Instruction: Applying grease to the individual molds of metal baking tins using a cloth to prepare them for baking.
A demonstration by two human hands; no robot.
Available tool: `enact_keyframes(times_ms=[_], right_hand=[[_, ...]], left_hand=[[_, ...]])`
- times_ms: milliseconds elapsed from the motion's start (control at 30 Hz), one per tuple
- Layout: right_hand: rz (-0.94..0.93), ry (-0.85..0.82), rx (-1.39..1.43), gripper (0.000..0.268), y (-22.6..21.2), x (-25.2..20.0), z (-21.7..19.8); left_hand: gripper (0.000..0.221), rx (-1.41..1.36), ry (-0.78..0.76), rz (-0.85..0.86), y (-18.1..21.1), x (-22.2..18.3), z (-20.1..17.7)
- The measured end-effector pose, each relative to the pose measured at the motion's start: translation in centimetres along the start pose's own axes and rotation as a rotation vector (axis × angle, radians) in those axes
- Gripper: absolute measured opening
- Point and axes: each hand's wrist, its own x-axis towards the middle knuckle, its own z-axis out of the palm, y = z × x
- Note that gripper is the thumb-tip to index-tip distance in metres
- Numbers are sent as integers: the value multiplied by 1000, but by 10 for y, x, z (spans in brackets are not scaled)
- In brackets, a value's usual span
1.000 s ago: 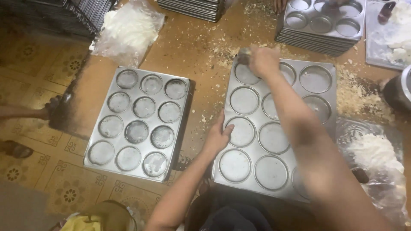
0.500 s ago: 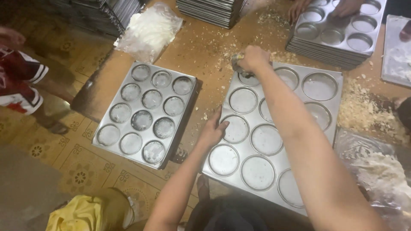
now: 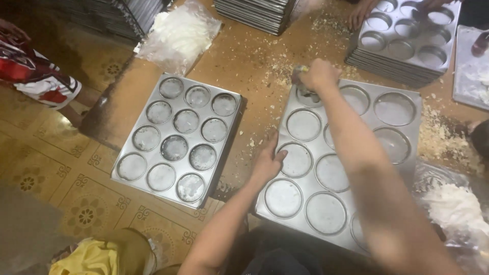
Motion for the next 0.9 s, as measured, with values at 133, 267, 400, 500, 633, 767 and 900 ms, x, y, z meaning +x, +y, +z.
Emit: enact_keyframes(times_ms=[133,267,400,500,633,767,900], right_hand=[[95,39,-57,34,29,9,-7],[126,69,-296,25,51,-33,-43],[-23,143,-86,31,66,-93,-28],[-94,190,41,25,54,-104,26],[-362,195,88,15,25,-61,116],[-443,48,-145,11,11,-90,68],[-340,116,-127,13,29,-94,16]], left_hand=[[71,-80,-9,-16,-20,4,7],[71,-92,-27,20,-33,12,14],[69,-97,-31,49,-35,18,16],[69,-60,-73,68,-32,18,13],[69,3,-49,80,-26,20,6],[69,-102,-61,-34,-28,11,12],[71,-140,21,36,-37,17,14]])
